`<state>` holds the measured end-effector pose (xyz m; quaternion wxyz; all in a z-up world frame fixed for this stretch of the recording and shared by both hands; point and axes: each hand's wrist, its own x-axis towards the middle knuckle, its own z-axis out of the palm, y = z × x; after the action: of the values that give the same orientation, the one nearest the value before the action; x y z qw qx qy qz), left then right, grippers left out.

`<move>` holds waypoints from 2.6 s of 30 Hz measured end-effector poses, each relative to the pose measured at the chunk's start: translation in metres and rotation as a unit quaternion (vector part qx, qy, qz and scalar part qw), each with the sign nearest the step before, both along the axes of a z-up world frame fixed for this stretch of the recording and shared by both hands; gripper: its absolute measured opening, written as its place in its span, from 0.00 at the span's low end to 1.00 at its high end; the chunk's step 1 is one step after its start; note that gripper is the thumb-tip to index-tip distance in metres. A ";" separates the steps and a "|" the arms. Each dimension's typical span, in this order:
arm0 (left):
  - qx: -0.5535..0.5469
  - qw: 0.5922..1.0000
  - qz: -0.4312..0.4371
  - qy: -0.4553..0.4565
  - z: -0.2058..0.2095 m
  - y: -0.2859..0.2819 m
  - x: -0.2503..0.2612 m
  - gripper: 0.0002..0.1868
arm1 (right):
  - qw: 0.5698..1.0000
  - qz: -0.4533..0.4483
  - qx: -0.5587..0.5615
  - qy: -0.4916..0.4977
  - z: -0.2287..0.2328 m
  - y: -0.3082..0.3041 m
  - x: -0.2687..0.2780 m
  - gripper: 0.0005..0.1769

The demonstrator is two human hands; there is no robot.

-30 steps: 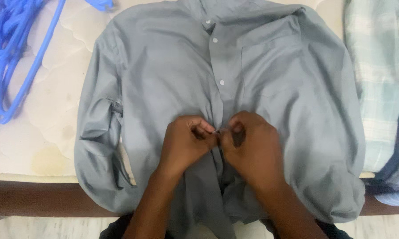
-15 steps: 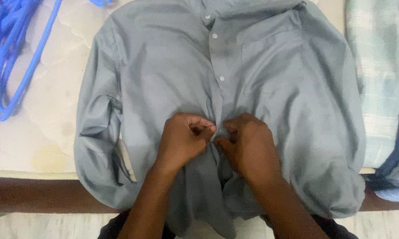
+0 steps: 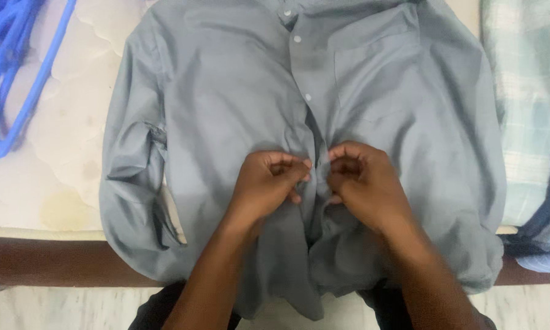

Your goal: The person buttons a gray shirt on a hanger, then hangs it in a wardrobe. They then button a blue striped shirt on a hanger. The shirts are handled one at a time on a bed surface.

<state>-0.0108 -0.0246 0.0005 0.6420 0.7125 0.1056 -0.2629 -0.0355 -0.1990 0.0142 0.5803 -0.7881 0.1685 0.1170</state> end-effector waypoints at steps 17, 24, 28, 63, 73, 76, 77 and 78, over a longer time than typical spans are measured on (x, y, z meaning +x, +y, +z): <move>-0.038 0.999 -0.008 -0.032 -0.003 0.000 -0.002 0.10 | 0.996 0.049 -0.045 -0.054 -0.005 0.000 -0.002 0.07; -0.030 0.998 -0.009 -0.058 -0.007 -0.003 -0.002 0.10 | 0.992 0.068 -0.079 -0.068 -0.001 0.001 -0.004 0.07; -0.057 0.997 0.010 -0.041 -0.010 -0.004 -0.003 0.09 | 0.993 0.059 -0.079 -0.069 0.001 0.001 -0.006 0.08; 0.008 0.986 -0.019 -0.165 -0.009 -0.008 -0.009 0.10 | 0.996 0.009 -0.077 -0.049 0.000 0.010 -0.002 0.06; 0.087 0.976 -0.026 -0.197 -0.005 -0.008 -0.009 0.11 | 0.987 0.029 -0.123 -0.104 -0.001 0.010 -0.003 0.05; 0.083 0.978 -0.019 -0.189 -0.005 -0.008 -0.010 0.11 | 0.995 0.014 -0.068 -0.070 -0.003 0.009 -0.002 0.06; 0.080 0.981 -0.024 -0.176 -0.005 -0.008 -0.011 0.11 | 0.996 0.021 -0.067 -0.055 -0.004 0.009 -0.002 0.06; 0.075 0.983 -0.029 -0.163 -0.005 -0.008 -0.011 0.12 | 0.997 0.027 -0.066 -0.041 -0.005 0.008 -0.001 0.07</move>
<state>-0.0219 -0.0322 -0.0040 0.5874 0.7947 -0.0020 -0.1529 -0.0363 -0.1915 0.0090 0.5298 -0.8333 0.1302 0.0889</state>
